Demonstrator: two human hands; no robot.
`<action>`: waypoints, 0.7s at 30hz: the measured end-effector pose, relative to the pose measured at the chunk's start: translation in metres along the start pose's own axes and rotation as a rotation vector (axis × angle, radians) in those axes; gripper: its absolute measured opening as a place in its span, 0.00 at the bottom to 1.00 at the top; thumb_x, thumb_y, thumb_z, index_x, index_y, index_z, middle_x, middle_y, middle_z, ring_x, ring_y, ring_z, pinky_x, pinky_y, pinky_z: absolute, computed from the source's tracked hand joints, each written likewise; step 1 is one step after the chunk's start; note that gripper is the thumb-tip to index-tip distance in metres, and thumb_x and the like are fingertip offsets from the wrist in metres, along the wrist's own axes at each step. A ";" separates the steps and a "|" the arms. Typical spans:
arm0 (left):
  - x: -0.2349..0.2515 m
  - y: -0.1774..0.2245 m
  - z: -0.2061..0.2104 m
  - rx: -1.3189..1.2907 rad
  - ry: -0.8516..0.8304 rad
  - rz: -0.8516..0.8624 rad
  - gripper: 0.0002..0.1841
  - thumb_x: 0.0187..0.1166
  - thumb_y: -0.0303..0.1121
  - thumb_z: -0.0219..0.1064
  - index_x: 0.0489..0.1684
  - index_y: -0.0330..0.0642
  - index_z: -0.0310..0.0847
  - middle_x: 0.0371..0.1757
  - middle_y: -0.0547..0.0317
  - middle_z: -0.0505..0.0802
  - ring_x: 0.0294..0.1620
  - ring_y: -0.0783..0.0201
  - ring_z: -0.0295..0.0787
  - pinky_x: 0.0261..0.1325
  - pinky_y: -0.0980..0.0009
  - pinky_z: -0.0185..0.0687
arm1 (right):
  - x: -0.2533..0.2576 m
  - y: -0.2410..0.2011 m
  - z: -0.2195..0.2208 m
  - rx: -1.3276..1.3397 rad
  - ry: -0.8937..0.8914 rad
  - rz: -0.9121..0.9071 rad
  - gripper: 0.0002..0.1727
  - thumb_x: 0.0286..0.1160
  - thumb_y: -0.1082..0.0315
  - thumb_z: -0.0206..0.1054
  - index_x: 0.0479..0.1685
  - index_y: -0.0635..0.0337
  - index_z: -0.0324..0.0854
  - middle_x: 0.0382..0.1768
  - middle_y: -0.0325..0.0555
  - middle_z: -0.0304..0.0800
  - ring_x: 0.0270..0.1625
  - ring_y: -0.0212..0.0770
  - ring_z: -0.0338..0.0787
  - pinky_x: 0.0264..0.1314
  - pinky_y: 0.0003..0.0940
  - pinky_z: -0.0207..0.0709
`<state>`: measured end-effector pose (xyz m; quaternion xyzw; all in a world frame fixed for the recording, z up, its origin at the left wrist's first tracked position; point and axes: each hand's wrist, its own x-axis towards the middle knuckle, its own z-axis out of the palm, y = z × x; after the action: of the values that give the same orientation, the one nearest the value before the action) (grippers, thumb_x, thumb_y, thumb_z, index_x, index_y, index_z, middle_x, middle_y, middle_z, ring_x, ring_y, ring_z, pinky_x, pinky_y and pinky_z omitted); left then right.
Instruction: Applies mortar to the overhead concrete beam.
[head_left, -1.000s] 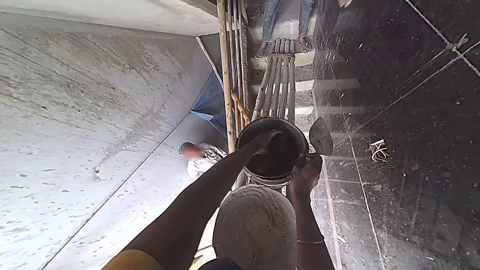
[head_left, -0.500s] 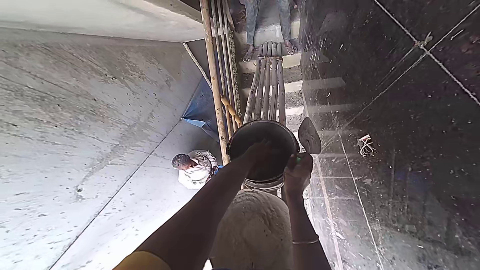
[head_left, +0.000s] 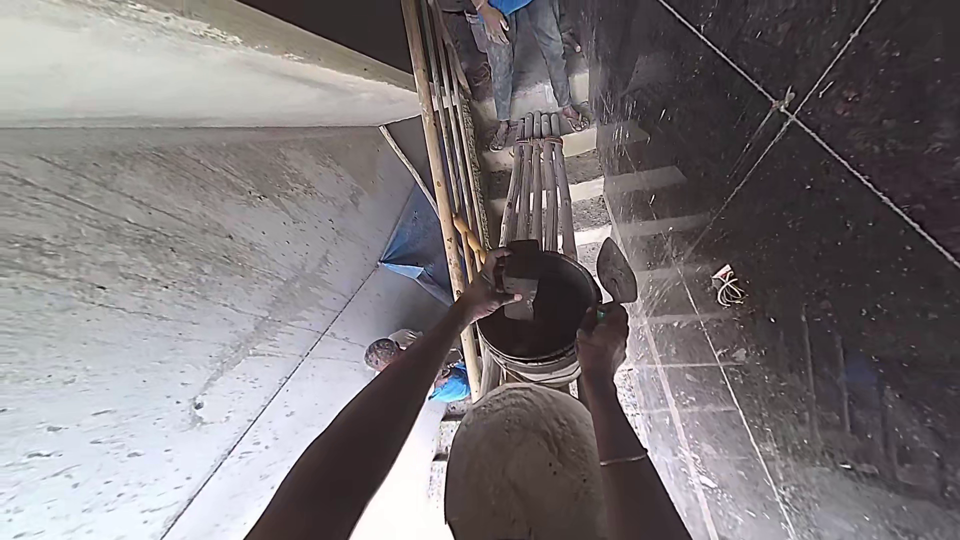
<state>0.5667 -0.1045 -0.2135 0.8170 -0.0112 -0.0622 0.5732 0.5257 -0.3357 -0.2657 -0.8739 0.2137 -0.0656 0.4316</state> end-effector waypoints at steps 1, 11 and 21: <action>-0.004 0.007 -0.003 -0.031 0.000 0.017 0.54 0.48 0.13 0.83 0.82 0.48 0.55 0.73 0.51 0.82 0.69 0.58 0.85 0.69 0.57 0.86 | 0.000 0.000 -0.001 -0.005 -0.011 0.008 0.19 0.81 0.59 0.64 0.61 0.63 0.80 0.60 0.61 0.85 0.60 0.62 0.89 0.50 0.61 0.83; -0.031 0.040 0.004 -0.773 0.080 -0.089 0.16 0.60 0.38 0.59 0.47 0.54 0.80 0.38 0.59 0.95 0.42 0.64 0.94 0.46 0.61 0.91 | -0.001 -0.003 -0.006 0.015 -0.044 0.029 0.18 0.82 0.59 0.64 0.62 0.61 0.80 0.63 0.60 0.85 0.63 0.61 0.88 0.52 0.61 0.82; -0.005 0.043 0.030 -0.685 0.140 -0.453 0.27 0.89 0.60 0.48 0.69 0.51 0.78 0.49 0.51 0.93 0.49 0.56 0.93 0.52 0.53 0.90 | 0.000 -0.004 -0.007 -0.003 -0.051 0.026 0.18 0.83 0.59 0.63 0.63 0.60 0.80 0.63 0.58 0.85 0.64 0.60 0.88 0.53 0.61 0.83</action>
<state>0.5602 -0.1469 -0.1826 0.5631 0.2292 -0.1312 0.7831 0.5243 -0.3388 -0.2582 -0.8731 0.2140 -0.0373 0.4365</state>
